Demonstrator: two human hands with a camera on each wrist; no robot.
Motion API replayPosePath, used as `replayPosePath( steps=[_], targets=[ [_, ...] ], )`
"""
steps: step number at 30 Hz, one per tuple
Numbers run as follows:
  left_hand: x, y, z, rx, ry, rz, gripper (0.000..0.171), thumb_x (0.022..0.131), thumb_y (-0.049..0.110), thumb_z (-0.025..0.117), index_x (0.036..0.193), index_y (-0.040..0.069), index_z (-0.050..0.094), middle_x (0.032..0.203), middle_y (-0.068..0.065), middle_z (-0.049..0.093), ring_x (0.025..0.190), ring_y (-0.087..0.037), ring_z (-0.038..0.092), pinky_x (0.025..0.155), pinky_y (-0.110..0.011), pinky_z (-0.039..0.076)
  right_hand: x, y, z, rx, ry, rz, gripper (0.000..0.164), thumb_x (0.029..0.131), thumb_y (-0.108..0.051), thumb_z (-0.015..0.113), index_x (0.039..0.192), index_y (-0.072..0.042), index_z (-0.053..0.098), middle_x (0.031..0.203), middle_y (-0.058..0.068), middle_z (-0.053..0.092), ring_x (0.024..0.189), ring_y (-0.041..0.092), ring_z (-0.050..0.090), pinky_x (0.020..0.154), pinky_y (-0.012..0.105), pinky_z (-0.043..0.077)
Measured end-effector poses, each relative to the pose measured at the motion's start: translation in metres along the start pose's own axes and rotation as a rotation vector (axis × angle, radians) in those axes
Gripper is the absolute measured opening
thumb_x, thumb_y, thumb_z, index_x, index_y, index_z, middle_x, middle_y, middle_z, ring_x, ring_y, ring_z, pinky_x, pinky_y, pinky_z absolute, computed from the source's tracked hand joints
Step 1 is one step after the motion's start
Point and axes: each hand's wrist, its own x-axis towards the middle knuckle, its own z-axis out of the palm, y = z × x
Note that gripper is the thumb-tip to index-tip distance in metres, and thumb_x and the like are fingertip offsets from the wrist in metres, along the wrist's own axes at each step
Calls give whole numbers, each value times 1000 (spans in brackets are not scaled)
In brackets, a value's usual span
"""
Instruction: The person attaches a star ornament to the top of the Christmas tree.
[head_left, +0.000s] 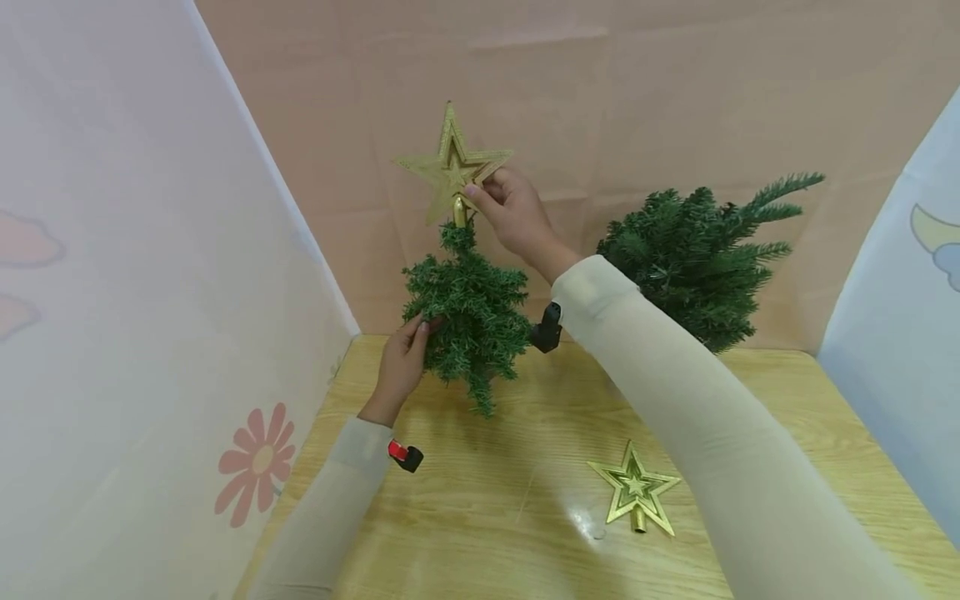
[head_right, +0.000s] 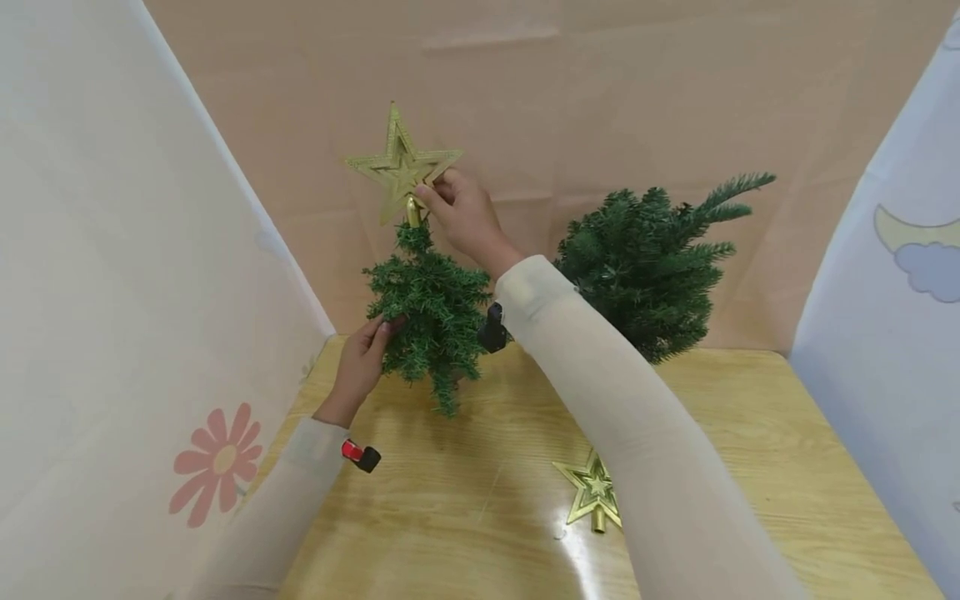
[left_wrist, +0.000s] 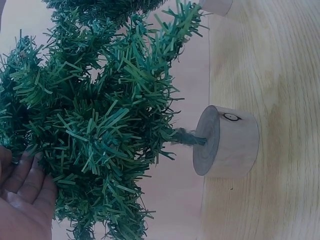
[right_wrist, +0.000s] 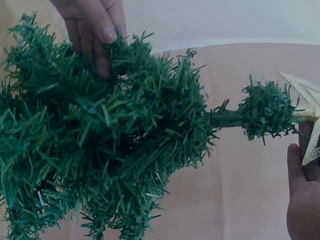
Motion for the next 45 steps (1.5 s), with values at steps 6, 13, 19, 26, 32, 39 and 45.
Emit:
replayPosePath(
  steps=[6,13,19,26,32,39,45],
  targets=[
    [-1,-1,-1,16,1,-10,49,107,36,37,148,8,41,134,-4,59,132,-19,45,108,-42,36,1,1,0,-49,-8,-17,35,97,-43,55,107,-10,56,91,8,65,72,18,47,68,31,39],
    [0,0,-2,30,9,-16,52,107,37,38,148,5,40,133,-5,60,130,-22,47,99,-42,42,0,-3,2,-137,-9,-73,32,99,-42,53,96,-10,54,65,4,45,55,19,28,57,31,30],
    [1,1,-2,29,-11,-20,47,107,38,37,144,12,49,135,-5,58,97,-34,60,81,-44,47,-1,-3,-1,-137,-8,-27,34,98,-44,53,99,-10,54,69,2,51,57,19,31,57,32,30],
    [0,5,-5,24,-13,-25,48,107,37,37,145,11,46,135,-4,58,127,-23,51,104,-42,41,0,-1,-3,0,-12,61,38,96,-41,58,124,-15,60,122,-3,66,118,8,54,103,32,40],
    [1,7,-5,35,9,-45,52,105,40,40,147,9,44,107,-17,67,59,-20,50,63,-35,44,0,-1,-4,25,-9,57,38,97,-38,59,125,-13,61,120,1,67,117,11,57,106,34,38],
    [-2,13,-5,32,33,-55,48,107,33,40,147,7,43,56,-10,44,33,-2,23,47,-31,35,-2,-4,-4,0,-9,64,34,96,-38,59,114,-10,63,114,1,70,113,10,59,105,34,39],
    [0,9,-7,20,21,-45,51,105,39,41,146,9,45,86,-20,61,39,-10,28,52,-33,38,-4,-5,-5,2,0,69,36,96,-40,60,115,-9,62,118,1,68,115,12,57,104,36,40]
  ],
)
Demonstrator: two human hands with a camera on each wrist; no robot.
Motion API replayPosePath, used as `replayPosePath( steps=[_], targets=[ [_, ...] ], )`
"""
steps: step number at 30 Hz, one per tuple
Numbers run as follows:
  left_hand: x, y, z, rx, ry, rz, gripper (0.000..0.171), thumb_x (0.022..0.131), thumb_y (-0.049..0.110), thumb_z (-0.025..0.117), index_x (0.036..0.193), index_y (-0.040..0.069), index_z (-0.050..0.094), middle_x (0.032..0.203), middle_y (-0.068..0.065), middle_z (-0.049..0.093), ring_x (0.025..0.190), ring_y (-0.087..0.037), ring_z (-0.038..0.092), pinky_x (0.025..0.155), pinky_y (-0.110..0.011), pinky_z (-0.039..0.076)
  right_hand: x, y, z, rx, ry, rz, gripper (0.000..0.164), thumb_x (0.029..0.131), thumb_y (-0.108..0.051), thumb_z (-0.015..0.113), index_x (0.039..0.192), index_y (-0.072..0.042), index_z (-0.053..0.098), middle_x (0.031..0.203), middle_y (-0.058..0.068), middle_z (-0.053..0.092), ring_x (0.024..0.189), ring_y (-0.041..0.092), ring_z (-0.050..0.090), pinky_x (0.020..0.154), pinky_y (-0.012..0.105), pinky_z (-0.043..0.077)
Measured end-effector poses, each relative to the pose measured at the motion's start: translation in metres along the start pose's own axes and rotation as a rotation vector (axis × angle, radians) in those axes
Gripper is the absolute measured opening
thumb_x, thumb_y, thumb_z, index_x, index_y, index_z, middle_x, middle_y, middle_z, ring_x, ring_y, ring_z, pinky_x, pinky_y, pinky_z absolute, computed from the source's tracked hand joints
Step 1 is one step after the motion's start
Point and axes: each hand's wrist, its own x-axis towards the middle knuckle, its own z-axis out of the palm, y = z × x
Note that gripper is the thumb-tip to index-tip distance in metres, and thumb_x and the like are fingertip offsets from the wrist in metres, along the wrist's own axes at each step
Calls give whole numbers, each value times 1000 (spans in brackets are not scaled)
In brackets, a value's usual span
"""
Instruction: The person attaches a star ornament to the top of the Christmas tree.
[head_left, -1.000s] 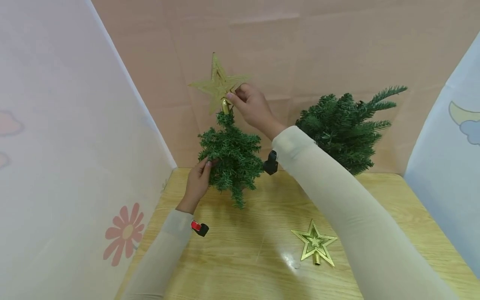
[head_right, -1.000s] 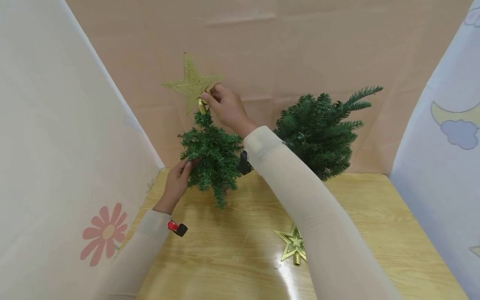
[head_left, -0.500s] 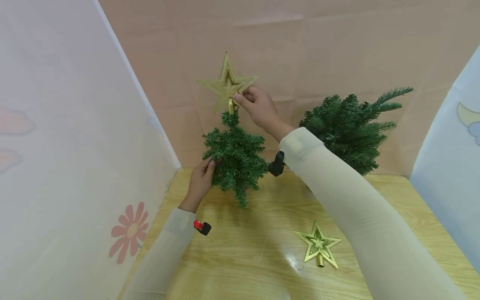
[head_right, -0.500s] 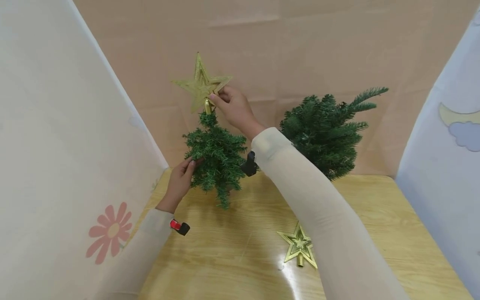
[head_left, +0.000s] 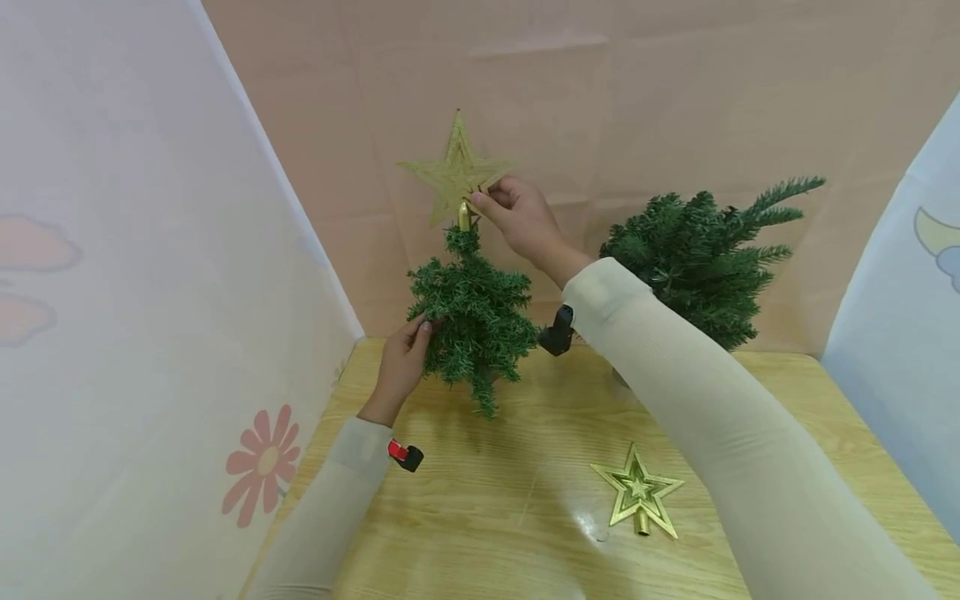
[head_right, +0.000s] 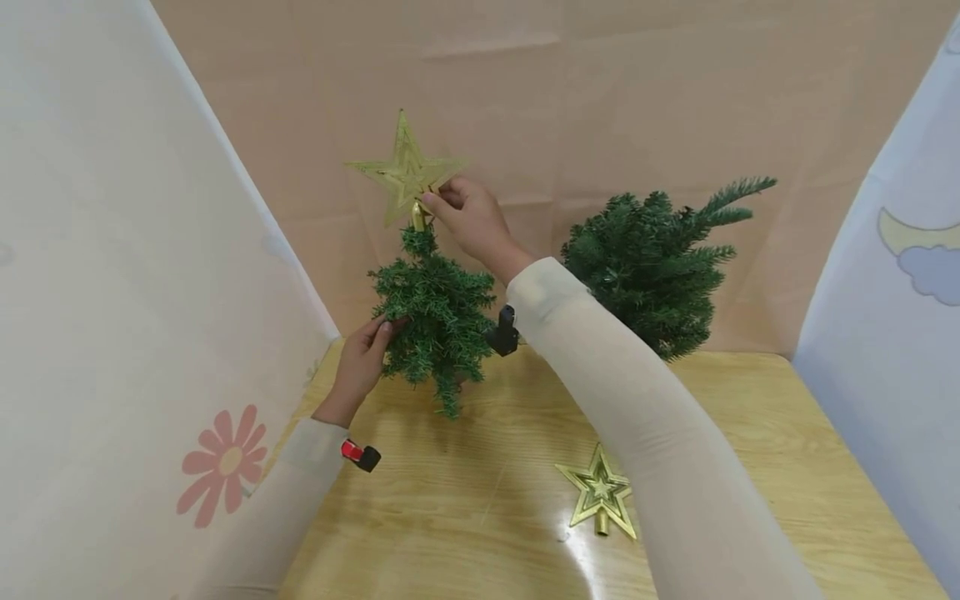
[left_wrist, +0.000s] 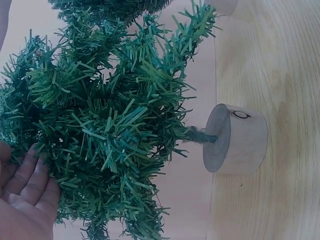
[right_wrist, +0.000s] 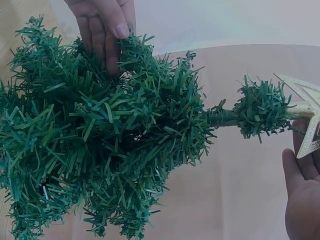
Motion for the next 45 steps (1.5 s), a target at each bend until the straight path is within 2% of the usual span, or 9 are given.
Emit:
replayPosePath(
  steps=[4,7,9,17,22,33,37,40,45],
  targets=[
    [0,-1,0,15,3,-8,54,104,42,42,146,8,44,107,-22,63,49,-17,40,60,-36,42,-1,1,0,11,2,7,37,96,-40,60,117,-9,63,119,2,68,118,12,56,105,38,39],
    [-1,-1,0,18,7,-16,55,104,43,43,146,7,45,125,-18,61,83,-21,62,73,-37,47,-2,1,0,26,2,2,37,96,-39,61,119,-10,63,119,2,68,118,13,56,106,37,38],
    [-1,0,0,13,8,-19,55,104,43,43,146,7,45,136,-15,56,113,-24,59,82,-38,46,-2,2,-1,46,6,0,36,96,-38,61,119,-10,63,121,2,67,118,13,56,106,36,38],
    [-4,0,-1,26,4,-25,55,104,43,43,146,8,45,139,-14,53,121,-28,55,85,-41,46,-2,2,-2,64,11,-5,38,100,-36,53,129,-12,58,132,0,59,120,12,52,99,35,42],
    [-2,0,-1,39,3,-13,56,104,45,42,147,9,44,134,-14,57,90,-33,60,77,-41,47,2,1,-2,3,-9,-29,38,104,-38,44,131,-14,53,133,2,53,121,15,49,99,34,40],
    [-1,2,0,24,-6,-19,55,104,42,42,147,8,44,102,-23,62,44,-19,33,54,-36,39,4,-2,-4,20,-56,-27,38,105,-35,42,132,-10,51,139,2,50,132,12,42,109,35,34],
    [-1,2,-1,30,6,-23,54,104,43,43,146,8,46,127,-18,60,81,-29,62,70,-39,47,2,-2,-3,14,-52,-26,39,104,-37,43,129,-9,53,136,2,52,129,12,44,107,36,36],
    [-1,3,-1,25,6,-29,55,104,43,44,145,7,46,137,-15,54,119,-29,56,88,-42,49,0,-2,-3,13,-36,-21,39,104,-38,43,124,-5,55,114,6,57,107,16,52,94,35,41],
    [0,4,-3,18,4,-44,56,103,45,46,145,9,47,137,-14,55,126,-27,51,99,-46,44,-2,-1,-2,34,-17,-15,40,104,-37,44,120,-3,57,75,9,40,65,21,36,72,35,37]
  ],
)
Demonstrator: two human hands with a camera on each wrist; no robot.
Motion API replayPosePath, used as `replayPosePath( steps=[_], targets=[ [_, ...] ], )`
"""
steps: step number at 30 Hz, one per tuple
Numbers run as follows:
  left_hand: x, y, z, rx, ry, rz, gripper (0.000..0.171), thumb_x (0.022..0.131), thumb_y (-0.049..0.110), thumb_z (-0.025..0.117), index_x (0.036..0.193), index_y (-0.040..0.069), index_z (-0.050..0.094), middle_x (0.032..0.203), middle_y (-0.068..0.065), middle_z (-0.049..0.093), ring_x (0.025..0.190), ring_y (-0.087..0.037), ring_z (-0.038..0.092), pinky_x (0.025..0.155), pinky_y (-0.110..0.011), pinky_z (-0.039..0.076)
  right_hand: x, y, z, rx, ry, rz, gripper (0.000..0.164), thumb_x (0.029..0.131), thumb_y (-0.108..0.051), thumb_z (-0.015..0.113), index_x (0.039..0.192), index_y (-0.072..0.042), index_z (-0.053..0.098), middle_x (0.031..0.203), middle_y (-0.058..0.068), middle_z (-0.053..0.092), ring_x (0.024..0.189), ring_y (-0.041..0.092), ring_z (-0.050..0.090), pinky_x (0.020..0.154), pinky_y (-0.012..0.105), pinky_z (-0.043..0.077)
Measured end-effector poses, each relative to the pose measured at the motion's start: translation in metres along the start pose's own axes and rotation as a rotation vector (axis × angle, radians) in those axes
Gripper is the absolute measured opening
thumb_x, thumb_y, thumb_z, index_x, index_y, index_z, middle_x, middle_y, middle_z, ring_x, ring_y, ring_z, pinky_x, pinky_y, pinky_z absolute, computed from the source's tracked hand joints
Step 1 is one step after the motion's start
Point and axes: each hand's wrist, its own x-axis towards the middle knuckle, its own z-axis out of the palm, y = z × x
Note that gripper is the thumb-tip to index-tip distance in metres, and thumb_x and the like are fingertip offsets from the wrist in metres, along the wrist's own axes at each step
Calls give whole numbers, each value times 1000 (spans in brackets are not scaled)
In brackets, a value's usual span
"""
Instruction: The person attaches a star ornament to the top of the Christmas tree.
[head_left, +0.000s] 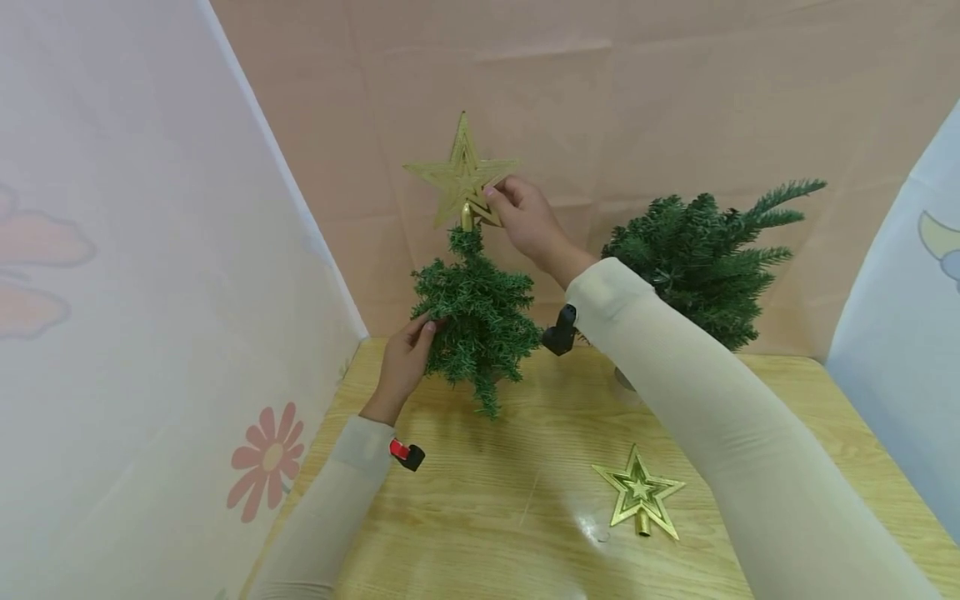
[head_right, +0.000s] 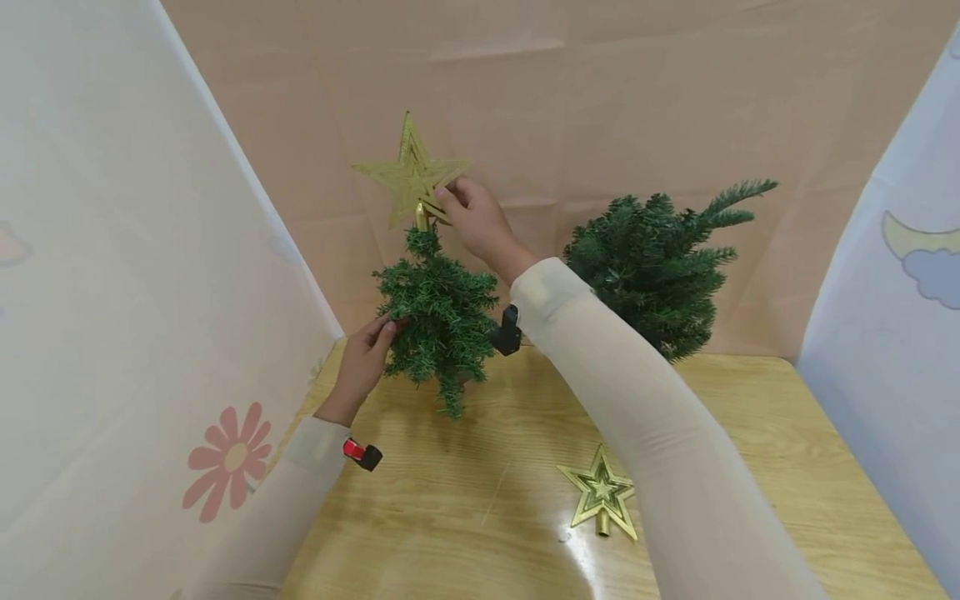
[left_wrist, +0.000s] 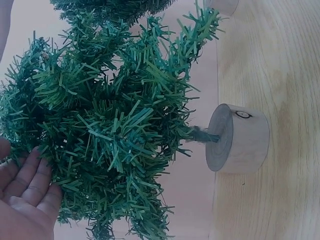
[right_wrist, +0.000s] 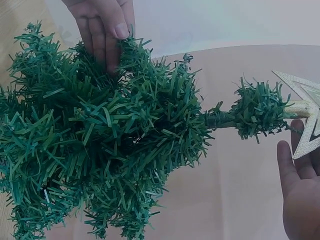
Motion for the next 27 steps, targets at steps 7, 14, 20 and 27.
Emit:
replayPosePath(
  steps=[7,14,20,27],
  targets=[
    [-2,3,-1,10,6,-5,55,102,45,47,145,11,48,137,-13,55,126,-28,51,101,-46,43,-2,-2,-1,7,12,-2,35,105,-35,45,118,-6,58,66,3,37,57,18,31,64,34,34],
    [-5,4,-5,-39,4,27,50,103,42,46,145,14,49,129,-10,62,121,-25,56,97,-44,46,-3,-3,-4,76,14,-9,36,105,-30,46,133,-10,56,105,6,62,92,14,58,85,30,47],
    [-7,3,-8,-57,32,56,46,104,36,46,144,13,50,130,-10,61,116,-23,59,93,-43,48,-4,0,-7,173,12,-40,37,105,-21,47,138,-6,51,135,9,55,122,19,54,101,33,44],
    [-9,5,-9,-102,66,77,44,105,36,46,143,15,51,136,-7,57,121,-21,55,101,-38,44,-9,-1,-12,171,45,-33,33,104,-17,50,134,-3,52,131,11,56,121,21,54,100,30,44]
  ],
)
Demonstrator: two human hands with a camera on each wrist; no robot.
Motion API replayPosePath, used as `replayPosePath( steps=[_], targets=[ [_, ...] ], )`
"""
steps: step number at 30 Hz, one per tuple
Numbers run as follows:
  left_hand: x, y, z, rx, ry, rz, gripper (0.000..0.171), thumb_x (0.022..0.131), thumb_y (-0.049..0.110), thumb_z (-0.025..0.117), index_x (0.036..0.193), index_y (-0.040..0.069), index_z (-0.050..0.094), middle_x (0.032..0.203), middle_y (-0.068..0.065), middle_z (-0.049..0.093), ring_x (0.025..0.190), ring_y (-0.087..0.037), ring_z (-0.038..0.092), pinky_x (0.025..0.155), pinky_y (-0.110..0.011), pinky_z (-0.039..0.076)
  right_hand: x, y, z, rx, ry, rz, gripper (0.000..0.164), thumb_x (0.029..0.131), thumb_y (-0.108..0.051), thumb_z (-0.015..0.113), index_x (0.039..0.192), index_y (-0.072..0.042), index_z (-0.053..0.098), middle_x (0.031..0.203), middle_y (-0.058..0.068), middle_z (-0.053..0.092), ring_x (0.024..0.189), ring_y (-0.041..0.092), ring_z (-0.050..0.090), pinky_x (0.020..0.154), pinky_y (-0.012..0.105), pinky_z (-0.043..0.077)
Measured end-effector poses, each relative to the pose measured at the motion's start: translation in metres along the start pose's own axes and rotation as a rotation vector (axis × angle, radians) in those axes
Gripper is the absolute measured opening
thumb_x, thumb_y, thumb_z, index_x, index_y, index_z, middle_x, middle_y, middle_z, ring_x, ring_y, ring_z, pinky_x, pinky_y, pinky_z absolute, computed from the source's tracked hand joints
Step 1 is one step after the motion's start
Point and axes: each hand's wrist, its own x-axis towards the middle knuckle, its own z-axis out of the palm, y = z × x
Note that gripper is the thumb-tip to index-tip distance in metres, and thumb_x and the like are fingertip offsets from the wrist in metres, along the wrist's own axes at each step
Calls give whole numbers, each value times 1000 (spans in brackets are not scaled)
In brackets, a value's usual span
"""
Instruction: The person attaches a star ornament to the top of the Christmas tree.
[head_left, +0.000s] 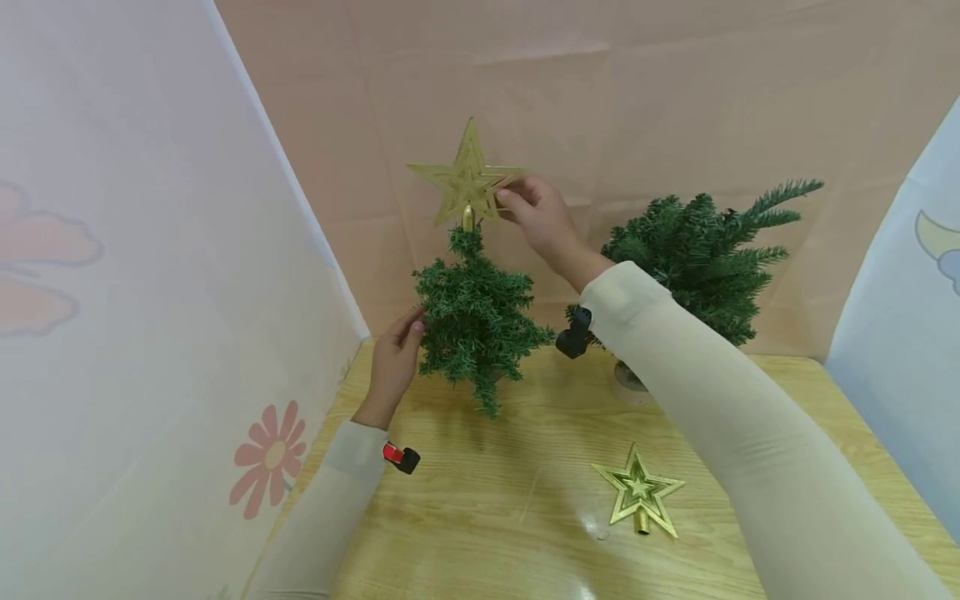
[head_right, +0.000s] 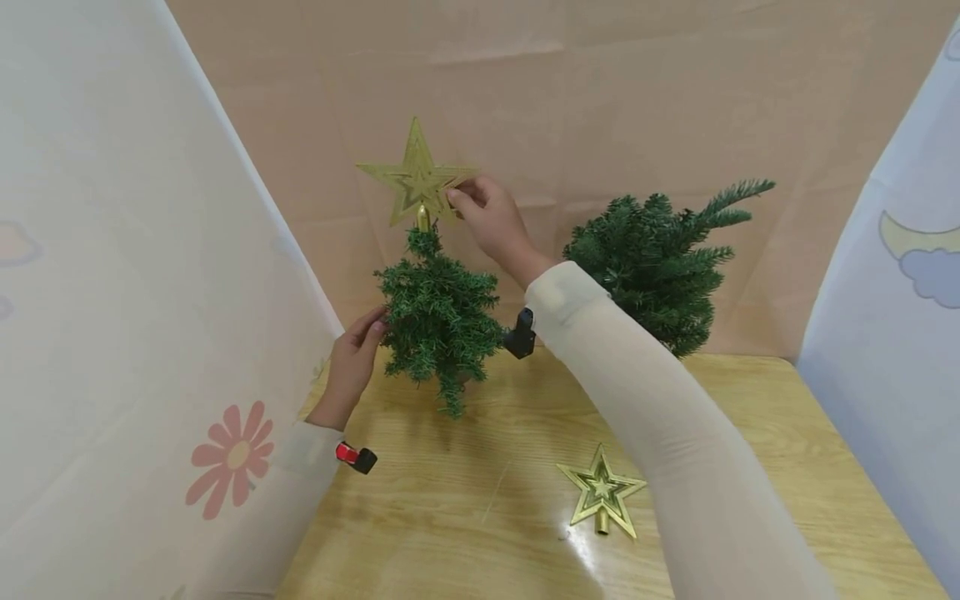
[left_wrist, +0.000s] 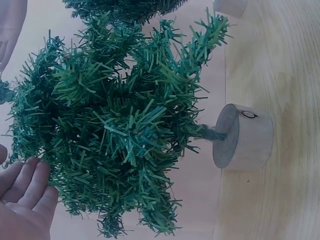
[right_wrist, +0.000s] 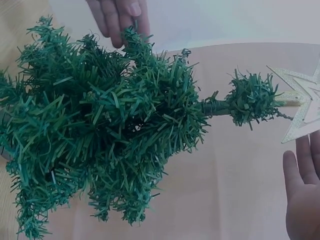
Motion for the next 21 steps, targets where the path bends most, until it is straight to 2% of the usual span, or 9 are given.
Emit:
replayPosePath(
  steps=[5,8,11,16,18,21],
  targets=[
    [1,5,-1,-11,72,51,40,106,29,45,142,13,52,135,-6,57,123,-19,54,102,-35,43,-9,-4,-9,-54,31,-21,33,103,-14,50,136,-6,48,135,9,50,127,16,47,104,28,38],
    [3,10,-2,-47,122,95,37,106,23,44,140,12,52,135,-8,57,125,-19,53,102,-33,42,-17,-9,-14,-64,78,-39,42,102,-12,51,143,-8,41,141,9,45,132,13,41,107,27,35],
    [3,16,-2,-86,143,123,36,106,15,44,140,7,51,137,-11,55,127,-21,52,103,-31,41,-26,-13,-18,-63,119,-49,51,102,-13,51,150,-11,33,147,5,38,136,9,35,108,27,32],
    [-8,48,1,-73,133,177,36,105,5,43,139,-4,48,138,-21,51,129,-26,48,105,-31,40,-48,-15,-20,-68,148,-99,56,101,-16,52,152,-16,29,151,-1,33,138,9,30,108,31,34],
    [-12,61,3,-64,124,218,36,104,3,43,138,-7,47,137,-25,48,130,-30,46,106,-35,39,-58,-18,-19,-74,154,-140,58,99,-14,53,152,-13,29,152,1,32,139,11,29,110,34,31],
    [-16,69,6,-48,111,280,36,103,-1,44,138,-9,47,137,-28,46,130,-33,44,107,-43,37,-75,-27,-15,-106,145,-209,59,97,-10,53,150,-2,27,153,9,29,140,16,27,114,38,24]
  ],
)
